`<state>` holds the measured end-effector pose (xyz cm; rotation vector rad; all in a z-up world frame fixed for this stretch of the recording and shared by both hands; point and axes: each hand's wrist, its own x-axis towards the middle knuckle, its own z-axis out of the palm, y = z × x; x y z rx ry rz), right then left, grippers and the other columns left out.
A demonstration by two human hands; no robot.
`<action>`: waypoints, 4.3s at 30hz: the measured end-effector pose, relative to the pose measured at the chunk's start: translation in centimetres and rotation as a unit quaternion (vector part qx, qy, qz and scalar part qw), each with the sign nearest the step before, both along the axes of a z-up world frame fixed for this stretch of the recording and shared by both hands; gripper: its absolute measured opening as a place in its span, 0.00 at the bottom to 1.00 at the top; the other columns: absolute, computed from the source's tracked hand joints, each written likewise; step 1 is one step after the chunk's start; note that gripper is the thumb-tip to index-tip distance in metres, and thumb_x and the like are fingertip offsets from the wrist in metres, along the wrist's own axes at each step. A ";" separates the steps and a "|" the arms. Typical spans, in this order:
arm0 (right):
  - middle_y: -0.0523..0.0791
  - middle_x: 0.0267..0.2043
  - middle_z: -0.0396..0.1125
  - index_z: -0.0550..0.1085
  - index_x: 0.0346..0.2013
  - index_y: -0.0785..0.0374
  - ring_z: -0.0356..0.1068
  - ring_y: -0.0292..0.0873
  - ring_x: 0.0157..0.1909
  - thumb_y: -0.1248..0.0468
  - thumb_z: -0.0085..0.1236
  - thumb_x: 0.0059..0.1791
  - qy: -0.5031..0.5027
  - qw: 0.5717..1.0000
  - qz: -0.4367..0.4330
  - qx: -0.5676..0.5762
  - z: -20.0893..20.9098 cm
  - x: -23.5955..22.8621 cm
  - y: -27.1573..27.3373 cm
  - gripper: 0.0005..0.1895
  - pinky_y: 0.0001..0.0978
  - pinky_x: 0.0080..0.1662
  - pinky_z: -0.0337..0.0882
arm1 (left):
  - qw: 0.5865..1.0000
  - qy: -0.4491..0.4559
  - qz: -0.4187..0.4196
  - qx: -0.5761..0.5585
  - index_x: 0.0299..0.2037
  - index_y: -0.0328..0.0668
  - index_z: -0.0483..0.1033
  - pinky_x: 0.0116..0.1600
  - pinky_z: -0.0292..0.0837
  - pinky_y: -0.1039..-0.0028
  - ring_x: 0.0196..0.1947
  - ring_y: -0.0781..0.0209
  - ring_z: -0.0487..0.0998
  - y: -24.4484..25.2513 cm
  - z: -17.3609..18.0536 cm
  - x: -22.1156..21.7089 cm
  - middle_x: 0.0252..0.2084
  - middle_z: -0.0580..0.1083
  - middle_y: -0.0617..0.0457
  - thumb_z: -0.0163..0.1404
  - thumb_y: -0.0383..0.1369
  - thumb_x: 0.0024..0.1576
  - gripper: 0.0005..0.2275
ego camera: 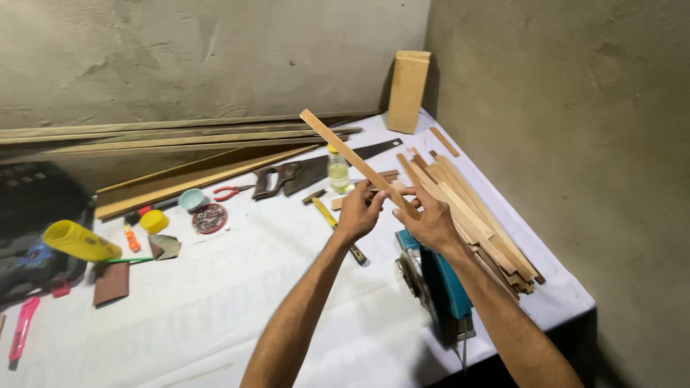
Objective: The person sorts through thin wooden strips on a workbench, measures a strip with a tape measure, marks it, and aligns strips together on the table. They continue measuring and positioning strips, forming a rectangular frame layout by the end.
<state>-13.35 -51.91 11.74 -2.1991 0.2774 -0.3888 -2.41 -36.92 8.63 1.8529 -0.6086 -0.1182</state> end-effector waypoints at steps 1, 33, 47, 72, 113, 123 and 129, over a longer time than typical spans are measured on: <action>0.47 0.30 0.75 0.75 0.53 0.58 0.77 0.42 0.33 0.57 0.67 0.45 -0.006 1.000 0.013 -0.002 -0.1 0.6 0.8 0.23 0.39 0.36 0.75 | 1.000 -0.006 0.013 -0.002 0.54 0.30 0.72 0.36 0.77 0.68 0.30 0.56 0.84 1.1 -0.3 0.5 0.31 0.81 0.41 0.53 0.38 0.61 0.18; 0.42 0.28 0.74 0.81 0.44 0.58 0.68 0.35 0.28 0.55 0.63 0.49 0.181 0.907 0.380 0.011 -9.7 13.3 40.4 0.14 0.31 0.32 0.71 | 0.875 0.220 0.326 -0.281 0.38 0.34 0.78 0.33 0.76 0.75 0.25 0.65 0.77 51.8 -13.0 0.3 0.33 0.80 0.51 0.61 0.37 0.56 0.12; 0.45 0.48 0.71 0.78 0.53 0.51 0.66 0.46 0.55 0.53 0.69 0.44 0.163 0.909 0.305 -0.233 -20.3 13.8 45.6 0.23 0.43 0.57 0.68 | 0.850 0.083 0.475 0.213 0.59 0.40 0.67 0.55 0.68 0.53 0.54 0.46 0.68 63.2 -17.5 -3.5 0.56 0.66 0.43 0.61 0.35 0.53 0.25; 0.41 0.43 0.65 0.78 0.50 0.52 0.62 0.41 0.47 0.60 0.60 0.50 0.150 0.930 0.236 -0.238 -19.7 9.8 41.6 0.14 0.38 0.49 0.68 | 0.842 -0.102 0.361 0.388 0.60 0.45 0.73 0.64 0.58 0.52 0.62 0.46 0.60 59.3 -20.2 -2.9 0.63 0.64 0.45 0.50 0.41 0.61 0.19; 0.44 0.34 0.74 0.76 0.50 0.62 0.75 0.41 0.35 0.55 0.63 0.47 0.162 0.983 0.088 0.001 -21.2 10.6 31.3 0.21 0.36 0.39 0.75 | 0.941 -0.128 0.040 0.309 0.71 0.50 0.60 0.73 0.49 0.52 0.76 0.44 0.49 33.3 -21.1 3.8 0.75 0.56 0.47 0.46 0.37 0.63 0.25; 0.39 0.34 0.71 0.77 0.52 0.57 0.68 0.39 0.27 0.55 0.63 0.46 0.141 0.985 0.094 -0.039 -20.4 9.9 32.0 0.21 0.36 0.33 0.71 | 0.939 -0.136 0.046 0.313 0.72 0.55 0.59 0.76 0.45 0.54 0.77 0.53 0.48 34.1 -20.6 3.9 0.76 0.56 0.56 0.44 0.40 0.64 0.24; 0.39 0.34 0.71 0.77 0.55 0.57 0.65 0.36 0.25 0.54 0.63 0.47 0.156 0.982 0.104 -0.031 -20.8 9.8 31.8 0.23 0.34 0.29 0.69 | 0.945 -0.128 0.049 0.298 0.70 0.51 0.61 0.76 0.43 0.54 0.77 0.51 0.48 34.0 -21.1 3.9 0.75 0.58 0.53 0.45 0.39 0.63 0.24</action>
